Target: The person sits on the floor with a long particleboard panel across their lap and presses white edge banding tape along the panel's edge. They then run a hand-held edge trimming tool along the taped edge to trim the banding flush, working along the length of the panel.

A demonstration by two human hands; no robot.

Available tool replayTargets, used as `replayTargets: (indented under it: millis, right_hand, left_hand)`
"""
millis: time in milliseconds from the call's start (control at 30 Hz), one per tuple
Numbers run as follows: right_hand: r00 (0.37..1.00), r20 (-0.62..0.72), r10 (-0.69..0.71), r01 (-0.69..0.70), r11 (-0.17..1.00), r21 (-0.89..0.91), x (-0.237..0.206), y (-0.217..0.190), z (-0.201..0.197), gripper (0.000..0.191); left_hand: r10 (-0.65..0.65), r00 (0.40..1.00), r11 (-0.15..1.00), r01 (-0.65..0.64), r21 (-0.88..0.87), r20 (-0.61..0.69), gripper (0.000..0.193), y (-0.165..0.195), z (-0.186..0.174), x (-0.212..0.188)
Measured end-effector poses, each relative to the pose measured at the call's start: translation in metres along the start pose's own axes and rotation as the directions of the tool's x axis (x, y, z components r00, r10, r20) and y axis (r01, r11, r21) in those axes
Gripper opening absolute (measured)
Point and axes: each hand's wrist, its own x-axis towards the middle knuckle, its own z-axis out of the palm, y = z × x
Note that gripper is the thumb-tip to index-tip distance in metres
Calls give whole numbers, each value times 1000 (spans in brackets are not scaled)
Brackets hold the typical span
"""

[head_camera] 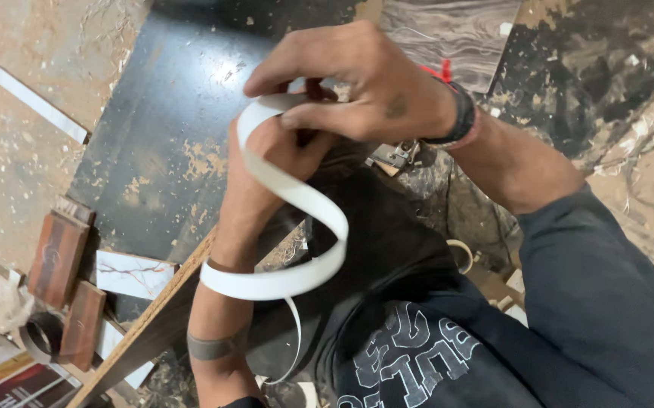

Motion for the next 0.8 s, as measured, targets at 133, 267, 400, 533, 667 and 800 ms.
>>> replayTargets:
  millis: [133,267,400,533,667,800]
  right_hand:
    - [1000,1,-10,10,1000,13,0,-1,1,28]
    - [999,-31,-31,33,998,47,-9,2,-3,31]
    - [992,-115,52,-42,995,93,-41,20,-12,32]
    - [946,-232,228,-211,973,96,-90,51,-1,30]
    - [879,-235,415,-377,906,190,-140,69,23,27]
    - [861,-299,411,-370,910,185,-168,62,48,23]
  left_hand:
    - [-126,991,989,129,-74,48,25,0,9,-1]
    - [-37,999,989,41,-141,30,22,4,8,2]
    - [-132,991,990,133,-48,11,23,19,7,4]
    - [-209,978,977,209,-42,-12,23,33,5,6]
    - [-215,976,976,214,-41,-23,22,36,5,8]
    - [-203,979,979,201,-39,-34,22,35,7,8]
